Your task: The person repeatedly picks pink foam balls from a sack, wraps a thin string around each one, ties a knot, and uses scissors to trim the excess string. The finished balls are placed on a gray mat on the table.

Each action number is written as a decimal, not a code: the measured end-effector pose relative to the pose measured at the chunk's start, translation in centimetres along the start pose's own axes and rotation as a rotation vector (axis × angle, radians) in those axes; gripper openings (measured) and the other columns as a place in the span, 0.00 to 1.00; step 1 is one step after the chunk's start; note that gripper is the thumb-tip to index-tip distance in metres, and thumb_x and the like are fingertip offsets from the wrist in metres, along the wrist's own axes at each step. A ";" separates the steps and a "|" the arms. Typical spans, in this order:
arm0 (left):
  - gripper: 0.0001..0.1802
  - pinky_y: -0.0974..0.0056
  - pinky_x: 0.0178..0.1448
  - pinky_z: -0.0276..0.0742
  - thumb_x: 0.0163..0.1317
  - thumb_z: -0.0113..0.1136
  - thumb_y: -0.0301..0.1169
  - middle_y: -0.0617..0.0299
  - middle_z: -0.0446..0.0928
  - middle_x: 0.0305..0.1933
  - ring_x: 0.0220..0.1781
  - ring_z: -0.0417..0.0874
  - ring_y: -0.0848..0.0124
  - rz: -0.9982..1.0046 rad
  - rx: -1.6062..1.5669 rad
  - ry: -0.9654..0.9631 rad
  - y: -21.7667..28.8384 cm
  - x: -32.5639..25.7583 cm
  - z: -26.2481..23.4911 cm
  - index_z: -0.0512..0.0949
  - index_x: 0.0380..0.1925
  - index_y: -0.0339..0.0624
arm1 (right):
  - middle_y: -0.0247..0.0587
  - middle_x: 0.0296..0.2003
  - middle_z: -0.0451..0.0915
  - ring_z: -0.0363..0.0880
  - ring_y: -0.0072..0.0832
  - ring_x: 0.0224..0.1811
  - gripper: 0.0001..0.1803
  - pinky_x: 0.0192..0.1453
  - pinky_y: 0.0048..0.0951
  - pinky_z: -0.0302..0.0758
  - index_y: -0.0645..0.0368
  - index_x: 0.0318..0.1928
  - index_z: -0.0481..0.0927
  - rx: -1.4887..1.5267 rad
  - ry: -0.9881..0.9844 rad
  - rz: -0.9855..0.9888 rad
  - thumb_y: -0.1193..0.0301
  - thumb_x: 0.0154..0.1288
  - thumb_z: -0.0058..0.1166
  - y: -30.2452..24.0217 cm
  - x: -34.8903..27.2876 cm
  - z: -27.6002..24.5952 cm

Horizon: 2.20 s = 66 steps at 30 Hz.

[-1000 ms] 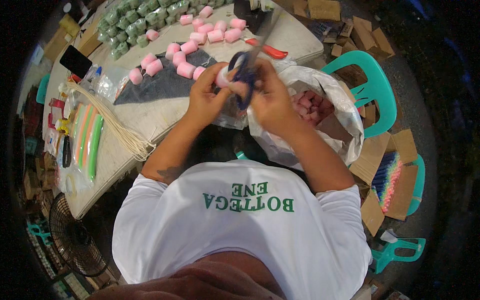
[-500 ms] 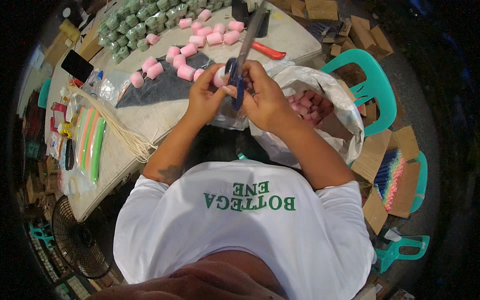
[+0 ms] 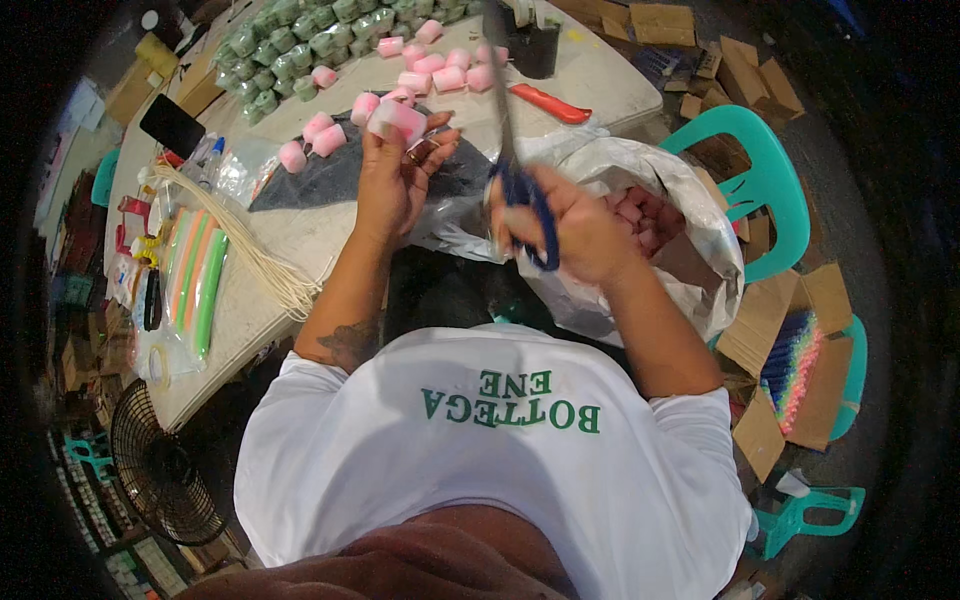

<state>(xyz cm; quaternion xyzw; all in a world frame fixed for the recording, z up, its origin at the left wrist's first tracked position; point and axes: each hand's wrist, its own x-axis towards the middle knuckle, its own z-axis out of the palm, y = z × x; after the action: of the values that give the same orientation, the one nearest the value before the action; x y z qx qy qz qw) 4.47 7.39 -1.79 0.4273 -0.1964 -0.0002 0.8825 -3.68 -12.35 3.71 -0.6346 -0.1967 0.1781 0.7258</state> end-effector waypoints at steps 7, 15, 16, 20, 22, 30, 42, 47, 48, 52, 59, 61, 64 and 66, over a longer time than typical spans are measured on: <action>0.31 0.53 0.56 0.72 0.64 0.39 0.52 0.45 0.66 0.54 0.57 0.69 0.46 -0.049 -0.375 0.076 0.1 0.2 -1.0 0.53 0.56 0.39 | 0.34 0.28 0.70 0.73 0.22 0.27 0.30 0.31 0.22 0.68 0.57 0.40 0.67 0.436 -0.264 0.185 0.40 0.60 0.37 9.0 -1.4 2.6; 0.27 0.51 0.54 0.75 0.64 0.41 0.49 0.48 0.65 0.54 0.54 0.70 0.42 -0.056 -0.516 0.042 -0.8 -0.4 -0.7 0.50 0.55 0.46 | 0.33 0.26 0.70 0.73 0.23 0.25 0.28 0.28 0.23 0.68 0.56 0.36 0.66 0.402 -0.153 0.197 0.42 0.64 0.31 8.2 1.5 3.3; 0.27 0.51 0.54 0.75 0.64 0.41 0.49 0.49 0.65 0.55 0.54 0.70 0.42 -0.056 -0.519 0.035 -0.8 -0.4 -0.8 0.50 0.55 0.46 | 0.33 0.25 0.70 0.73 0.22 0.24 0.27 0.28 0.22 0.68 0.56 0.36 0.67 0.387 -0.142 0.199 0.43 0.64 0.31 8.0 1.6 3.3; 0.27 0.51 0.53 0.75 0.63 0.41 0.50 0.51 0.65 0.56 0.54 0.70 0.42 -0.050 -0.481 0.031 -0.9 -0.5 -0.7 0.53 0.54 0.46 | 0.32 0.21 0.69 0.72 0.21 0.20 0.26 0.22 0.20 0.67 0.56 0.33 0.67 0.345 -0.044 0.233 0.44 0.64 0.35 7.7 1.8 3.8; 0.26 0.51 0.53 0.76 0.64 0.41 0.49 0.52 0.64 0.56 0.54 0.71 0.43 -0.048 -0.473 0.031 -1.0 -0.5 -0.7 0.53 0.55 0.46 | 0.33 0.20 0.69 0.72 0.21 0.17 0.25 0.19 0.20 0.66 0.56 0.32 0.67 0.327 -0.037 0.274 0.45 0.64 0.37 7.5 1.8 3.5; 0.21 0.59 0.47 0.75 0.58 0.56 0.39 0.52 0.73 0.49 0.49 0.76 0.58 0.041 0.999 0.039 3.2 3.2 -2.6 0.68 0.49 0.42 | 0.33 0.17 0.69 0.72 0.20 0.16 0.18 0.17 0.17 0.68 0.58 0.32 0.71 -0.123 0.396 0.155 0.55 0.61 0.52 5.0 1.0 -0.2; 0.16 0.56 0.46 0.73 0.56 0.53 0.36 0.52 0.75 0.45 0.44 0.78 0.58 -0.167 1.828 -0.131 -0.7 10.4 -1.3 0.74 0.44 0.45 | 0.54 0.40 0.76 0.75 0.48 0.43 0.25 0.47 0.41 0.70 0.65 0.39 0.75 -1.240 0.511 0.362 0.52 0.59 0.49 5.3 2.6 -6.0; 0.17 0.59 0.53 0.69 0.54 0.52 0.25 0.53 0.74 0.47 0.49 0.75 0.58 -0.180 1.587 -0.611 3.5 4.9 -2.5 0.74 0.47 0.43 | 0.49 0.38 0.77 0.75 0.44 0.43 0.17 0.46 0.42 0.68 0.61 0.42 0.76 -1.432 0.610 0.025 0.63 0.56 0.54 6.0 5.2 -6.6; 0.18 0.60 0.54 0.69 0.53 0.52 0.24 0.53 0.74 0.47 0.50 0.74 0.58 -0.063 1.617 -0.595 2.8 4.3 -3.1 0.74 0.46 0.42 | 0.47 0.39 0.76 0.74 0.44 0.43 0.16 0.46 0.42 0.68 0.60 0.42 0.76 -1.458 0.621 -0.064 0.64 0.56 0.53 7.0 6.0 -7.1; 0.20 0.60 0.56 0.67 0.50 0.54 0.21 0.52 0.75 0.46 0.50 0.73 0.57 0.181 1.684 -0.526 1.3 3.1 -5.0 0.73 0.46 0.43 | 0.40 0.43 0.75 0.74 0.38 0.42 0.14 0.44 0.39 0.69 0.57 0.43 0.78 -1.403 0.572 -0.427 0.68 0.56 0.54 8.4 7.3 -7.1; 0.23 0.63 0.54 0.67 0.48 0.62 0.22 0.55 0.74 0.44 0.47 0.72 0.62 -0.102 1.084 -0.260 1.5 1.5 -5.9 0.72 0.47 0.43 | 0.38 0.48 0.70 0.69 0.23 0.50 0.17 0.52 0.24 0.67 0.60 0.49 0.76 -0.355 0.268 -0.194 0.74 0.57 0.56 7.1 7.0 -2.2; 0.24 0.64 0.54 0.67 0.47 0.63 0.23 0.56 0.74 0.46 0.47 0.72 0.62 -0.114 1.047 -0.249 1.2 1.5 -6.3 0.72 0.48 0.44 | 0.38 0.47 0.71 0.68 0.22 0.51 0.17 0.51 0.20 0.66 0.60 0.49 0.76 -0.459 0.274 -0.290 0.74 0.57 0.56 6.6 7.8 -1.6; 0.25 0.63 0.55 0.66 0.46 0.64 0.23 0.56 0.74 0.46 0.48 0.71 0.62 -0.061 1.093 -0.257 1.4 1.0 -5.4 0.72 0.48 0.44 | 0.37 0.44 0.73 0.69 0.22 0.49 0.15 0.50 0.20 0.66 0.61 0.47 0.78 -0.381 0.283 -0.363 0.73 0.58 0.56 6.7 9.1 -0.7; 0.25 0.62 0.57 0.65 0.46 0.65 0.24 0.57 0.74 0.46 0.49 0.71 0.62 -0.031 1.121 -0.254 1.2 1.1 -5.6 0.72 0.48 0.44 | 0.36 0.43 0.74 0.69 0.22 0.47 0.12 0.49 0.20 0.66 0.62 0.43 0.79 -0.415 0.270 -0.405 0.73 0.57 0.56 7.2 10.2 -0.6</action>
<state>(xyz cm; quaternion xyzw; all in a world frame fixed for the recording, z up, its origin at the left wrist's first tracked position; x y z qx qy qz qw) 7.21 12.20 -3.63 0.8292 -0.2646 0.0395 0.4907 5.29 -6.77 -2.88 -0.7350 -0.2529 -0.0999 0.6211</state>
